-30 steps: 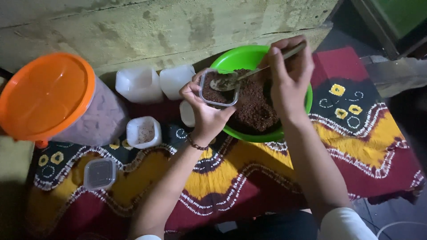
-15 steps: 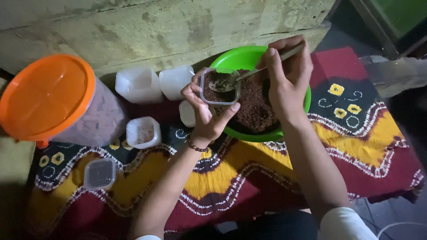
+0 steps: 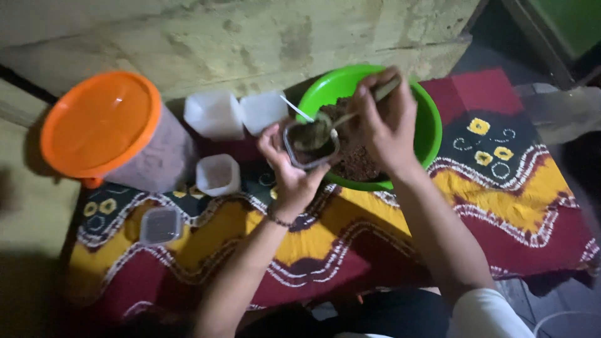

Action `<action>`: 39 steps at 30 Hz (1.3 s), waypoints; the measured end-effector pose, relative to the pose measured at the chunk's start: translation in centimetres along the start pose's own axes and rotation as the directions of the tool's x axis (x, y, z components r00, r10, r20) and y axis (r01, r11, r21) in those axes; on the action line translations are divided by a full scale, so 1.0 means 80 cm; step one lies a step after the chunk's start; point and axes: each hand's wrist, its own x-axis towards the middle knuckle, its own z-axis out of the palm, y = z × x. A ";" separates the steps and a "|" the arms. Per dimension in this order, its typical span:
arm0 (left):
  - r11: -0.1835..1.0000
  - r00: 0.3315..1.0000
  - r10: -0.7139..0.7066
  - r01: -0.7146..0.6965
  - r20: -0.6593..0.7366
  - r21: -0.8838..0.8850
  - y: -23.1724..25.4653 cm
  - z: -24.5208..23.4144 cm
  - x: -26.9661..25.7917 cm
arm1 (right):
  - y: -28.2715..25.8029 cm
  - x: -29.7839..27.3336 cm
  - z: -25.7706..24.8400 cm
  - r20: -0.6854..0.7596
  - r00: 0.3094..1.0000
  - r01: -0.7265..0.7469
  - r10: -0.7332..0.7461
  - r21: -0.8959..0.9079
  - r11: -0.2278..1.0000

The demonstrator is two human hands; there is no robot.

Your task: Packing soil from a large bowl into a small plastic container using a spoon.

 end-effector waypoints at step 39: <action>0.939 0.955 -0.286 0.295 -0.072 0.178 0.062 -0.018 -0.165 | -0.106 -0.216 -0.009 -0.010 0.979 -0.205 0.205 0.003 0.979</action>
